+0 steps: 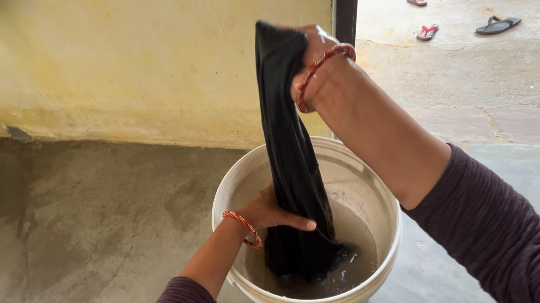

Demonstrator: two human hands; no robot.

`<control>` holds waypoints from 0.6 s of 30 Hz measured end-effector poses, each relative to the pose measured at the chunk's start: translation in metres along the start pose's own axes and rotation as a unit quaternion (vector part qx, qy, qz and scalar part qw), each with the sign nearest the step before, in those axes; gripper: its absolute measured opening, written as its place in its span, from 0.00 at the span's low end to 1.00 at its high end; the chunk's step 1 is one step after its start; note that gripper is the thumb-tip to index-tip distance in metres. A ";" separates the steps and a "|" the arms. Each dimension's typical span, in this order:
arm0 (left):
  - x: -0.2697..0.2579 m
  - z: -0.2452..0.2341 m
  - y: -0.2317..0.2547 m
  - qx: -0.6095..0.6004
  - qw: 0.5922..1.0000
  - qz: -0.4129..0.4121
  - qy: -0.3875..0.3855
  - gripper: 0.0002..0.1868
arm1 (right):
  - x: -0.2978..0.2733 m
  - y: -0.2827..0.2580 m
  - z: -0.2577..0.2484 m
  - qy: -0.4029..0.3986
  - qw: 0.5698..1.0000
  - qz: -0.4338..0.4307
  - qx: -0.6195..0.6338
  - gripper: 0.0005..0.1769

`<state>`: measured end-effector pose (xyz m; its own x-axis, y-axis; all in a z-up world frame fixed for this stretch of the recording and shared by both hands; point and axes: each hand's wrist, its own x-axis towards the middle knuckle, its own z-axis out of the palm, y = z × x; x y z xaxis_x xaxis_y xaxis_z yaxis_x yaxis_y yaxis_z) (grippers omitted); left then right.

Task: The person wipes a concrete floor by hand with a black cloth, then rinses and wrings the cloth in a white bucket of water.

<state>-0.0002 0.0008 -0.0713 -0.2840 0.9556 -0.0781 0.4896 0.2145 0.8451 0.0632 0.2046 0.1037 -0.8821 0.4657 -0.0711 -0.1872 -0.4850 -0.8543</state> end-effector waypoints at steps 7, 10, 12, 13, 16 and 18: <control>0.025 -0.002 -0.038 0.019 0.997 -0.070 0.021 0.29 | -0.005 -0.003 -0.027 -0.038 0.996 -0.073 0.035 0.12; 0.010 -0.016 -0.033 0.085 0.974 -0.178 0.112 0.26 | -0.001 0.021 -0.068 -0.051 0.991 -0.083 -0.094 0.11; 0.000 -0.026 -0.015 0.117 0.952 -0.224 0.171 0.25 | -0.002 0.043 -0.089 -0.139 0.637 -0.233 -0.721 0.21; -0.004 -0.030 -0.005 0.123 0.949 -0.193 0.216 0.27 | -0.007 0.056 -0.094 -0.165 0.563 -0.126 -0.800 0.23; -0.002 -0.033 0.024 0.140 0.934 -0.091 0.315 0.35 | -0.039 0.096 -0.098 -0.190 0.516 0.107 -0.828 0.36; -0.001 -0.034 0.040 0.149 0.918 -0.021 0.367 0.41 | -0.048 0.111 -0.091 -0.203 0.473 0.097 -0.852 0.61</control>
<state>-0.0084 0.0018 -0.0199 -0.7328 0.5757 0.3627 0.6386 0.3980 0.6587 0.1248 0.1960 -0.0343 -0.8860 0.1860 -0.4248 0.2292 0.9720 -0.0525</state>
